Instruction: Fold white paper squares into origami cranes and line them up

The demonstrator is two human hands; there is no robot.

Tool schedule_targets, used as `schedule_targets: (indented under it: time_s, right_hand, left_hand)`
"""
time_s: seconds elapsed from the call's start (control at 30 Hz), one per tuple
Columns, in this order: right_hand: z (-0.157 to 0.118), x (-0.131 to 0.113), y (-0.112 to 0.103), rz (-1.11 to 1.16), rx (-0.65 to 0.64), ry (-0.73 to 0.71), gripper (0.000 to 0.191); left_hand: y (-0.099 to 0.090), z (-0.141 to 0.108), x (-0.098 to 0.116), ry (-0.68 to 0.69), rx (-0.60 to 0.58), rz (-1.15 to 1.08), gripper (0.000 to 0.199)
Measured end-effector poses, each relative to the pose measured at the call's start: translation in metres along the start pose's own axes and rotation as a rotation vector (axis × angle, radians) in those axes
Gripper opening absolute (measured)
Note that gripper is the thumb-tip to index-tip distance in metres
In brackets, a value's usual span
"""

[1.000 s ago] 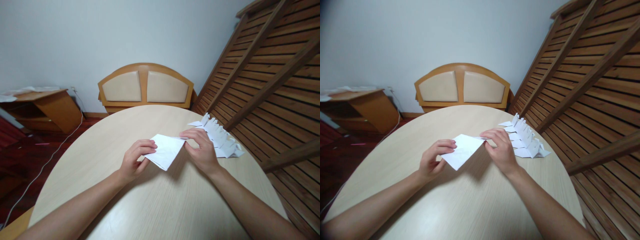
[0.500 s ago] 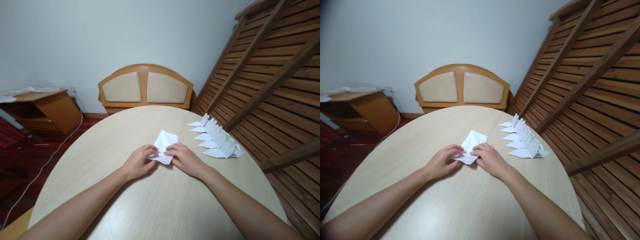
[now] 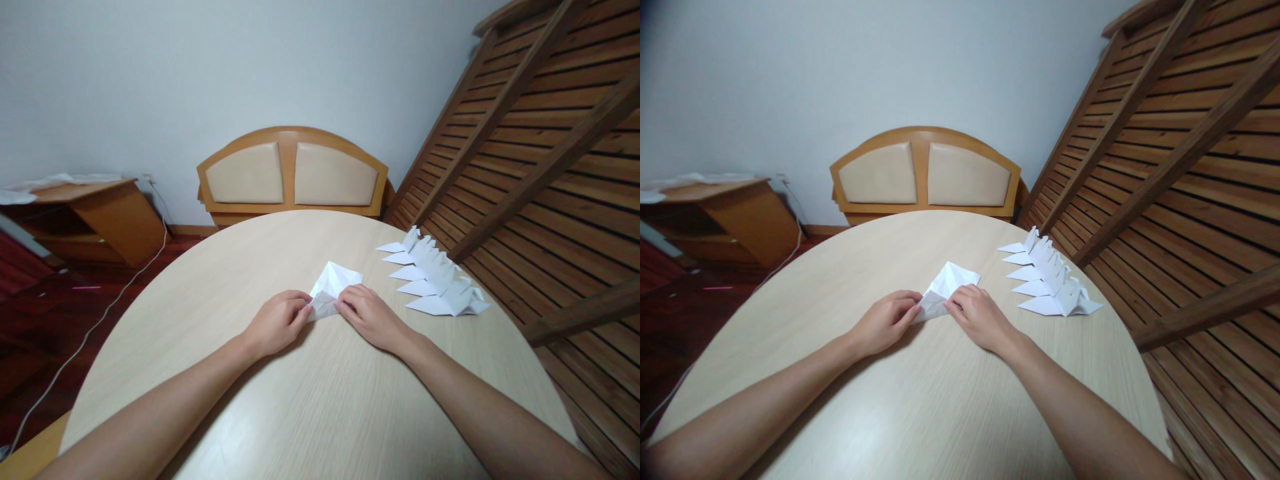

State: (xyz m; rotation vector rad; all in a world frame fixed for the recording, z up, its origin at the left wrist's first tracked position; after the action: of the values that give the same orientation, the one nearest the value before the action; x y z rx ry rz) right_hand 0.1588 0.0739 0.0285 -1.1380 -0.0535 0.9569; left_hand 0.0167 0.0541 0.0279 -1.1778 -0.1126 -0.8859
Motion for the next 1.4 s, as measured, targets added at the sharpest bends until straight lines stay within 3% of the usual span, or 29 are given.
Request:
schedule_targets:
  time_s: [0.1,0.3,0.37,0.53,0.67,0.73,1.0,1.13,1.4]
  right_hand:
    - [0.0,0.005,0.001,0.027,0.057,0.044,0.018]
    - [-0.001,0.005,0.004,0.057,0.086,0.0,0.029]
    - [-0.001,0.003,0.005,0.036,0.071,-0.025,0.028]
    - [-0.007,-0.005,0.011,-0.064,-0.037,-0.055,0.034]
    - [-0.016,-0.011,0.021,-0.061,-0.179,-0.083,0.059]
    - [-0.019,-0.008,0.022,-0.062,-0.213,-0.075,0.062]
    - [-0.012,0.017,0.007,-0.118,-0.111,-0.032,0.04]
    - [-0.01,0.012,0.003,-0.111,-0.062,-0.064,0.035]
    - [0.0,-0.008,-0.013,-0.105,0.059,-0.148,0.02]
  left_hand:
    - [-0.001,0.001,-0.004,-0.023,0.034,0.04,0.034]
    - [-0.006,-0.002,-0.017,-0.065,0.144,0.14,0.016]
    - [-0.007,-0.004,-0.017,-0.03,0.172,0.165,0.03]
    - [0.009,-0.008,-0.002,0.128,0.028,0.165,0.05]
    - [0.018,-0.01,-0.004,0.078,-0.085,0.184,0.046]
    - [0.019,-0.01,-0.006,0.058,-0.103,0.202,0.046]
    - [0.011,-0.007,-0.002,0.115,-0.058,0.233,0.039]
    - [0.009,-0.005,0.006,0.188,-0.054,0.229,0.031]
    - [-0.001,-0.002,0.01,0.178,-0.001,0.311,0.025]
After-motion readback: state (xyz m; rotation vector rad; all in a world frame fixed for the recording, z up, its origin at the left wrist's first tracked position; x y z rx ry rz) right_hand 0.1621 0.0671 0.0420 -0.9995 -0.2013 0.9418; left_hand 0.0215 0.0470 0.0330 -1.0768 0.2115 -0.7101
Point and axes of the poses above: each hand's wrist, its own z-axis towards the middle knuckle, its own y-axis out of the palm, x = y × z, the point moved 9 cm from there along z, towards the middle knuckle, and after that the axes turned 10 degrees about x, right-handed, at the moved point
